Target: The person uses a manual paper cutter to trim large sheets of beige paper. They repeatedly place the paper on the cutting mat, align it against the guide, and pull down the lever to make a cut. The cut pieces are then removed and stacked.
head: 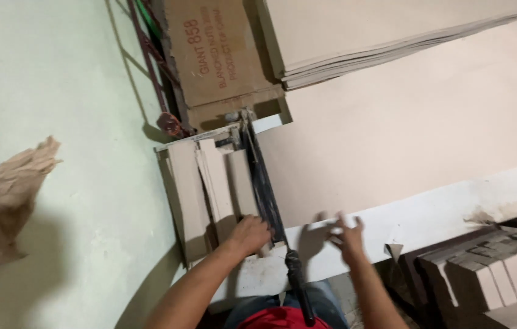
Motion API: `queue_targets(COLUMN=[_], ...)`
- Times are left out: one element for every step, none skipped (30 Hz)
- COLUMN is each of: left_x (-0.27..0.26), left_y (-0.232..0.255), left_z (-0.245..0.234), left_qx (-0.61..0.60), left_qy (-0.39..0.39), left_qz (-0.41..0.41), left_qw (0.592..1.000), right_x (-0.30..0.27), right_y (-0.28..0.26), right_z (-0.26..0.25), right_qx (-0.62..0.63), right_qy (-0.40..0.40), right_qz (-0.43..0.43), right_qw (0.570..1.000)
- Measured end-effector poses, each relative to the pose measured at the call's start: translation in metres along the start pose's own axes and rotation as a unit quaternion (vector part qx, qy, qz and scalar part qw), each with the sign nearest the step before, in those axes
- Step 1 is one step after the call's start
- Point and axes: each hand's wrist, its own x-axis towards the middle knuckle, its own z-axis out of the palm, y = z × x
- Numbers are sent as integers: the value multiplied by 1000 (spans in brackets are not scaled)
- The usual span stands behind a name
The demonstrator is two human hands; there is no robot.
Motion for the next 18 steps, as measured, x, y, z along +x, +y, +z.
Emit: queue_targets(left_x=[-18,-33,-35,-33,-32,-29,-25,-22,-18,-11,-3,6,15,25,37,50,62,69], left_y=[-6,-14,-20,-27,-33,-36,-40,-40,-36,-37,-38,-36,-34,-36,-32,-29,-27,-26], left_z=[41,82,33,-16,-64,-76,-86,-96,-99,-103,-107,-114,-122,-130,-131,-133,-135,-122], left_qx=[-16,-33,-29,-15,-1,-4,-30,-60,-65,-64,-63,-68,-90,-110,-112,-138,-163,-166], left_qy=[-57,-111,-112,-187,-260,-262,-260,-260,-262,-261,-259,-262,-217,-171,-173,-224,-273,-274], left_qz=[-21,-41,-44,-48,-52,-52,-76,-101,-101,-145,-188,-186,-226,-269,-268,-313,-356,-356], left_qw=[998,992,992,981,964,964,962,958,957,952,945,945,945,942,941,913,879,878], right_x=[25,52,47,46,46,38,32,24,25,30,35,23,11,2,6,11,15,14], right_y=[5,9,9,4,0,0,-1,0,13,23,32,23,13,1,4,6,8,2], right_z=[-10,-20,-24,-28,-32,-36,-39,-45,-46,-43,-41,-26,-11,8,7,8,8,10], right_qx=[90,179,181,175,169,168,161,151,148,124,100,98,87,77,75,54,32,30], right_qy=[9,20,15,2,-12,-11,-6,-1,1,-4,-10,-5,-14,-24,-23,-20,-18,-17], right_qz=[16,31,31,30,29,31,19,9,13,17,21,25,28,31,34,33,31,33], right_qw=[996,983,983,984,985,985,987,988,989,992,995,995,996,996,996,998,999,999])
